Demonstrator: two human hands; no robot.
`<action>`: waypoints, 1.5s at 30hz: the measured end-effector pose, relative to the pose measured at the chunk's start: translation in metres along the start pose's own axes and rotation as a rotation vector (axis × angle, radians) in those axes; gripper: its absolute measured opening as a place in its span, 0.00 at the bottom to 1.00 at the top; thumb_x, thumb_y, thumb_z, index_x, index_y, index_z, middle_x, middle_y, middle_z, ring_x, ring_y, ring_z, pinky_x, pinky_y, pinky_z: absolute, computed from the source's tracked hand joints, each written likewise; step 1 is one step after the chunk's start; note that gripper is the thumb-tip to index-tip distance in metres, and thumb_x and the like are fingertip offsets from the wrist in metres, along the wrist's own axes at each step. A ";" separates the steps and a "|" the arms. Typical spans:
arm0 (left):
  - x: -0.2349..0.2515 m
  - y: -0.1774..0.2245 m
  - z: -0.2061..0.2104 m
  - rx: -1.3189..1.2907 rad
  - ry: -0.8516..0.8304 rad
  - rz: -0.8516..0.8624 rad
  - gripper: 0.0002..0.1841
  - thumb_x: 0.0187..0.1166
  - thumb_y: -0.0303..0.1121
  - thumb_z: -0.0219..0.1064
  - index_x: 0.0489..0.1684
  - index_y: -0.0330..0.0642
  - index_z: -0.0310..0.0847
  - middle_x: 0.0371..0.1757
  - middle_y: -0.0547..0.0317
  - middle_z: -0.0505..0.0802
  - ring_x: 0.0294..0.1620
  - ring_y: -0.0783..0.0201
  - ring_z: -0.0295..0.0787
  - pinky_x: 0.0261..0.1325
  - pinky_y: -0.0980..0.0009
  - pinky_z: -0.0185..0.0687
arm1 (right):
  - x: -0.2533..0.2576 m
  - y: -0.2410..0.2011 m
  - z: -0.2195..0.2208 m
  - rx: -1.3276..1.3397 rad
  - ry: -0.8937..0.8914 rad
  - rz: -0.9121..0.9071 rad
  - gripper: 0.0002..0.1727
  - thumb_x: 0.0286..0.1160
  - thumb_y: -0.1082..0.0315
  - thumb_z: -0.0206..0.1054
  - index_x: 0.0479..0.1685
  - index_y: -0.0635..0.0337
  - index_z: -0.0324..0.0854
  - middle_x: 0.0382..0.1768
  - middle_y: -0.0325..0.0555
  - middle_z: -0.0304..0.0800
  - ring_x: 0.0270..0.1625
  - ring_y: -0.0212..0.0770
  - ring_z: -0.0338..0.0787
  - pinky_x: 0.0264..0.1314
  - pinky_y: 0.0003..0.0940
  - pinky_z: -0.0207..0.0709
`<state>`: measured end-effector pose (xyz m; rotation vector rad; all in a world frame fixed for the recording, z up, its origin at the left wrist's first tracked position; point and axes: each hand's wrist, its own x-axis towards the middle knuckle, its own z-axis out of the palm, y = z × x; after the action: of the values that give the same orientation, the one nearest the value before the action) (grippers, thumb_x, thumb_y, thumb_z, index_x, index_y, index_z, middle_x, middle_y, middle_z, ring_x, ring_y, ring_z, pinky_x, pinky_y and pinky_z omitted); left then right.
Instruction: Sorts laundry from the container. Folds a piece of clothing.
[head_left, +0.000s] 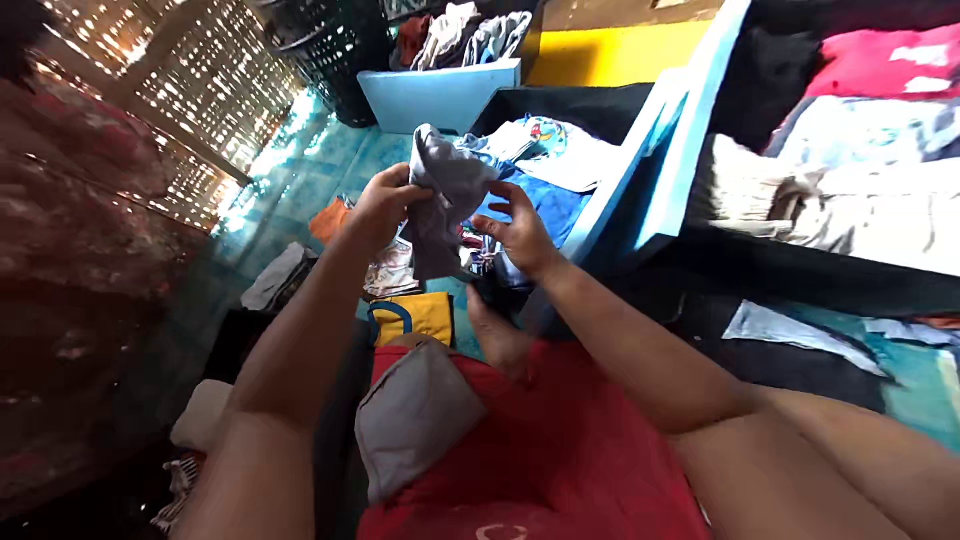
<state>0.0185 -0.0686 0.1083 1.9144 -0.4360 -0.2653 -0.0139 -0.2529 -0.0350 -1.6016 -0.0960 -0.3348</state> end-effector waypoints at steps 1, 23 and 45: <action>0.000 -0.029 -0.006 -0.156 -0.071 0.109 0.11 0.80 0.20 0.58 0.58 0.29 0.73 0.46 0.49 0.91 0.43 0.64 0.91 0.44 0.70 0.89 | -0.003 -0.007 0.000 -0.037 0.061 -0.111 0.44 0.68 0.51 0.79 0.81 0.68 0.68 0.80 0.66 0.70 0.78 0.55 0.75 0.74 0.47 0.75; -0.060 0.021 0.034 0.699 -0.125 0.220 0.10 0.80 0.33 0.69 0.49 0.36 0.86 0.40 0.50 0.92 0.42 0.59 0.89 0.51 0.55 0.84 | -0.020 -0.100 -0.068 -0.161 -0.150 -0.415 0.13 0.59 0.67 0.82 0.31 0.60 0.82 0.37 0.42 0.86 0.43 0.30 0.85 0.49 0.29 0.80; -0.086 0.021 0.053 0.537 0.181 0.256 0.25 0.80 0.36 0.69 0.70 0.28 0.73 0.60 0.38 0.88 0.57 0.53 0.89 0.57 0.57 0.87 | -0.028 -0.104 -0.055 0.365 -0.450 0.141 0.03 0.83 0.72 0.63 0.43 0.60 0.81 0.29 0.36 0.90 0.31 0.28 0.90 0.39 0.27 0.87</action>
<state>-0.0836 -0.0837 0.1060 2.3462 -0.6713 0.2165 -0.0764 -0.2963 0.0589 -1.2871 -0.3664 0.1527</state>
